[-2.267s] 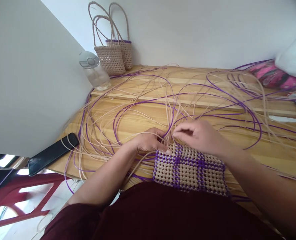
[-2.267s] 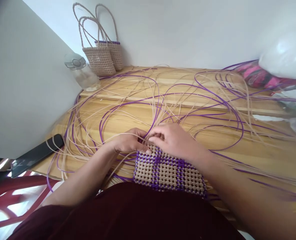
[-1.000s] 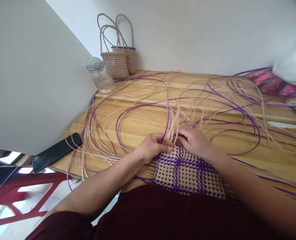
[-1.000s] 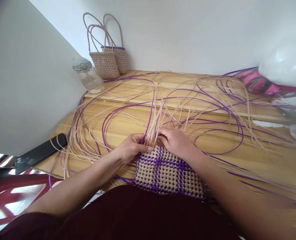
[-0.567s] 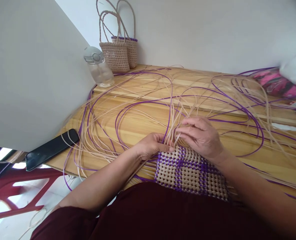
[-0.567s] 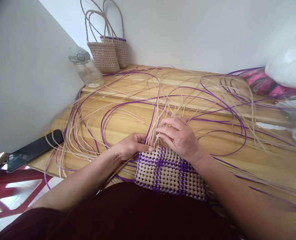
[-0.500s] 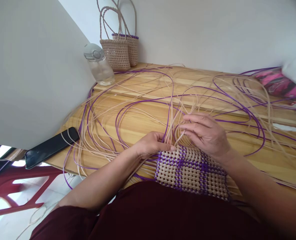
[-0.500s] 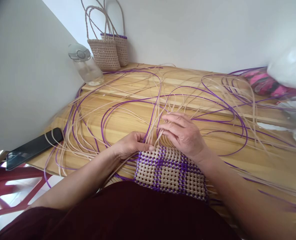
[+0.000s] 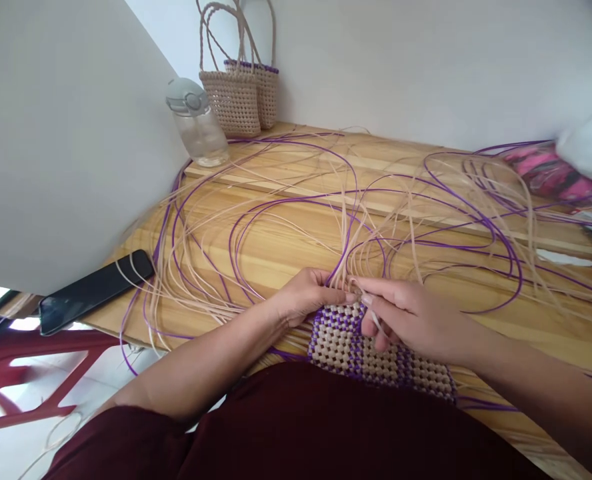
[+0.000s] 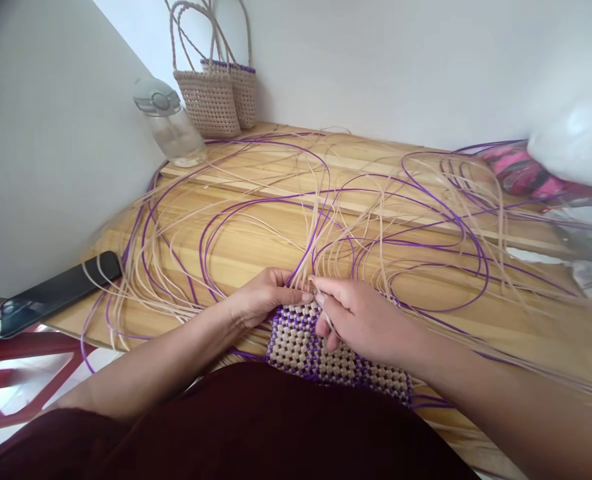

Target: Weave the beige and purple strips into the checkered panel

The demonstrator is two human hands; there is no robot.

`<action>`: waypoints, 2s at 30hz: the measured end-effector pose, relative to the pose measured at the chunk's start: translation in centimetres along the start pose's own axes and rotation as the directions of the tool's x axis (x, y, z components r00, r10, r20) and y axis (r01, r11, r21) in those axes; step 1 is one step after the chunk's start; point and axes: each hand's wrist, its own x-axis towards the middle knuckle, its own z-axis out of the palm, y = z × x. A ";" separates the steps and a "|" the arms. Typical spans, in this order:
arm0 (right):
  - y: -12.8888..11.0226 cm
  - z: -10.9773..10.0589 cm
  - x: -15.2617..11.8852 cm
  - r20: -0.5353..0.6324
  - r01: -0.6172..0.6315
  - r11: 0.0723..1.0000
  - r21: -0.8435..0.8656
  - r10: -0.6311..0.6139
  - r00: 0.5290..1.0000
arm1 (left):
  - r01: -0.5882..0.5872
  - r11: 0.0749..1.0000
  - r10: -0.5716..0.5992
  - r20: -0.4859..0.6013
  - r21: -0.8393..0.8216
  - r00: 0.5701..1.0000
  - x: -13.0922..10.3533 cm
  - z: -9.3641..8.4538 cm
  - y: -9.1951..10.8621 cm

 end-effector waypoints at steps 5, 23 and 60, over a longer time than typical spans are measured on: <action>-0.8 0.3 0.9 0.120 -0.177 0.910 0.374 0.142 0.983 | -0.015 0.998 0.015 -0.003 -0.056 1.000 -0.2 0.5 -0.1; 0.3 -2.5 1.5 -0.234 0.229 0.880 -0.416 -0.348 0.908 | -0.060 0.998 0.056 -0.197 -0.013 0.979 0.0 1.3 -1.2; 2.9 -3.8 5.9 -0.076 0.556 0.542 -0.630 -0.755 0.651 | -0.140 0.983 0.156 -0.141 0.117 0.978 0.1 0.9 -1.1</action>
